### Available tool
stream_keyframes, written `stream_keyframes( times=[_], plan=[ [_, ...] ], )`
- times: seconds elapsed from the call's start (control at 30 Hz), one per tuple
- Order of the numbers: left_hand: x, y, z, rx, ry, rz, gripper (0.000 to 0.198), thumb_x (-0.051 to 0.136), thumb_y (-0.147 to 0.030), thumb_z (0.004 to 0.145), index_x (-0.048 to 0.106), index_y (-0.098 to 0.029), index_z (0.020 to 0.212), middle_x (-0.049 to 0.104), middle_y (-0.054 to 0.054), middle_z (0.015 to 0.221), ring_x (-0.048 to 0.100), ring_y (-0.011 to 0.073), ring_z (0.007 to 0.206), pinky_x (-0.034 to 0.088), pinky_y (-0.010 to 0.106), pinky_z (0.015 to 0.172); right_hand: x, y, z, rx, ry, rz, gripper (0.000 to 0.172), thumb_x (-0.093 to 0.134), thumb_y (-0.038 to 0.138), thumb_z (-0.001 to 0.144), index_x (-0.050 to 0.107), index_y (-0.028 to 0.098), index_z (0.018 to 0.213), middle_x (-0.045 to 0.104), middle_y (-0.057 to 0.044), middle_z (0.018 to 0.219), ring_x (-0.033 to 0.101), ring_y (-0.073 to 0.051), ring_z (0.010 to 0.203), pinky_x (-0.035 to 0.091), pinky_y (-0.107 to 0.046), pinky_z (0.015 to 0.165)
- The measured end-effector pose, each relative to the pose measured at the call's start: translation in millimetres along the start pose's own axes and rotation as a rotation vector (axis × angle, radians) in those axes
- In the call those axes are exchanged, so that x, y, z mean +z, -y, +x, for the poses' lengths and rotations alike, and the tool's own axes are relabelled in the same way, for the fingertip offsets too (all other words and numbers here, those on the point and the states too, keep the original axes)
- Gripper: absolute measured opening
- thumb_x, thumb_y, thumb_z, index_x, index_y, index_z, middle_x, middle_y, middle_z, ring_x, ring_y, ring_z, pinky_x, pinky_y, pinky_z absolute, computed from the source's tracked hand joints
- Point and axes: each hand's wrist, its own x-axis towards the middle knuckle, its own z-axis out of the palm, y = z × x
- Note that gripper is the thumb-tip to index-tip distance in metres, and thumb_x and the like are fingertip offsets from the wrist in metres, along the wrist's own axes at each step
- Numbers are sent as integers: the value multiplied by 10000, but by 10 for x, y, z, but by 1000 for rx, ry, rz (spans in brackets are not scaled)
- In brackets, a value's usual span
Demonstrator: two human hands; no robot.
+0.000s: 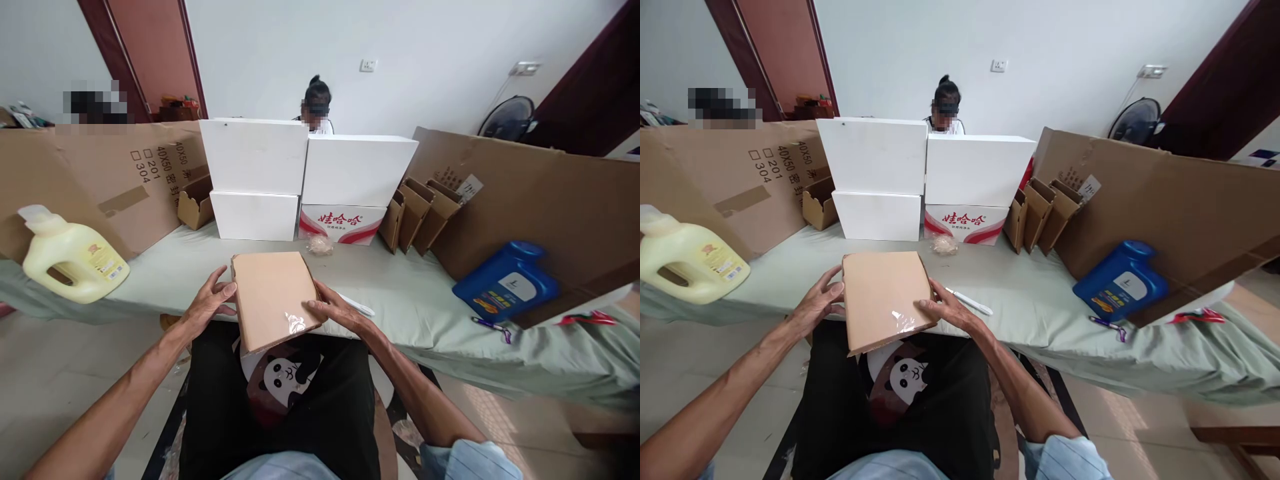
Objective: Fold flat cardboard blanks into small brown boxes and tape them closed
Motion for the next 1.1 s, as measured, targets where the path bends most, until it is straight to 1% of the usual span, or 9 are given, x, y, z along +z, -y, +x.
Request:
stream_keyframes(
  times=[0.1, 0.23, 0.33, 0.43, 0.6, 0.77, 0.9, 1.0, 1.1],
  plan=[
    [72, 152, -25, 72, -77, 94, 1042, 645, -786, 943, 261, -262, 1757, 554, 205, 1645, 682, 400, 1369, 683, 485, 932, 42, 7, 62, 36, -58, -40, 816, 748, 720, 931, 582, 290, 1604, 652, -83, 1580, 629, -378, 1398, 511, -543, 1205],
    [15, 558, -182, 299, -48, 304, 806, 531, -648, 1067, 304, -300, 1757, 373, 145, 1804, 473, 396, 1603, 503, 562, 1261, 137, -165, 125, 39, -144, -97, 799, 715, 749, 940, 619, 271, 1573, 668, -108, 1560, 627, -385, 1401, 509, -556, 1205],
    [-73, 810, -339, 455, -11, 515, 793, 572, -494, 1083, 235, -317, 1779, 270, 156, 1841, 383, 421, 1654, 448, 619, 1300, 197, -330, 124, 92, -172, -113, 847, 696, 792, 924, 629, 243, 1565, 667, -140, 1550, 627, -389, 1400, 507, -567, 1200],
    [-135, 880, -484, 636, -19, 690, 873, 649, -341, 1043, 190, -340, 1785, 228, 165, 1848, 263, 434, 1704, 434, 654, 1305, 231, -444, 104, 108, -177, -83, 866, 698, 813, 912, 620, 264, 1577, 643, -138, 1577, 624, -382, 1407, 514, -559, 1190],
    [-194, 876, -671, 746, 69, 811, 965, 669, -189, 980, 158, -350, 1783, 241, 183, 1840, 310, 434, 1689, 508, 640, 1255, 265, -451, 82, 130, -168, -15, 883, 697, 834, 897, 616, 269, 1571, 626, -133, 1597, 620, -381, 1421, 522, -544, 1178],
    [-133, 1022, -610, 932, -6, 1024, 1034, 697, -108, 979, 116, -386, 1789, 361, 185, 1797, 361, 438, 1667, 471, 658, 1281, 300, -278, 36, 203, -170, -24, 848, 662, 842, 918, 663, 251, 1527, 652, -135, 1553, 616, -385, 1403, 550, -535, 1137],
    [-136, 911, -408, 872, 34, 935, 1020, 753, -279, 1007, 101, -372, 1786, 390, 199, 1777, 321, 447, 1682, 439, 666, 1300, 205, -86, -44, 247, -110, 54, 808, 530, 914, 944, 732, 296, 1424, 696, -121, 1478, 623, -388, 1368, 614, -528, 1004],
    [-194, 645, -283, 703, 78, 784, 1001, 812, -447, 966, 212, -341, 1760, 357, 201, 1790, 333, 450, 1677, 423, 654, 1309, 48, 113, -104, 269, -94, 78, 843, 453, 953, 947, 762, 281, 1352, 710, -141, 1428, 637, -381, 1327, 624, -516, 959],
    [-218, 363, -190, 565, 100, 598, 1054, 854, -551, 901, 272, -288, 1739, 400, 217, 1761, 423, 449, 1628, 450, 623, 1294, -96, 324, -129, 194, -79, 3, 786, 543, 919, 939, 757, 274, 1334, 706, -135, 1424, 642, -360, 1313, 613, -461, 948]
  ],
)
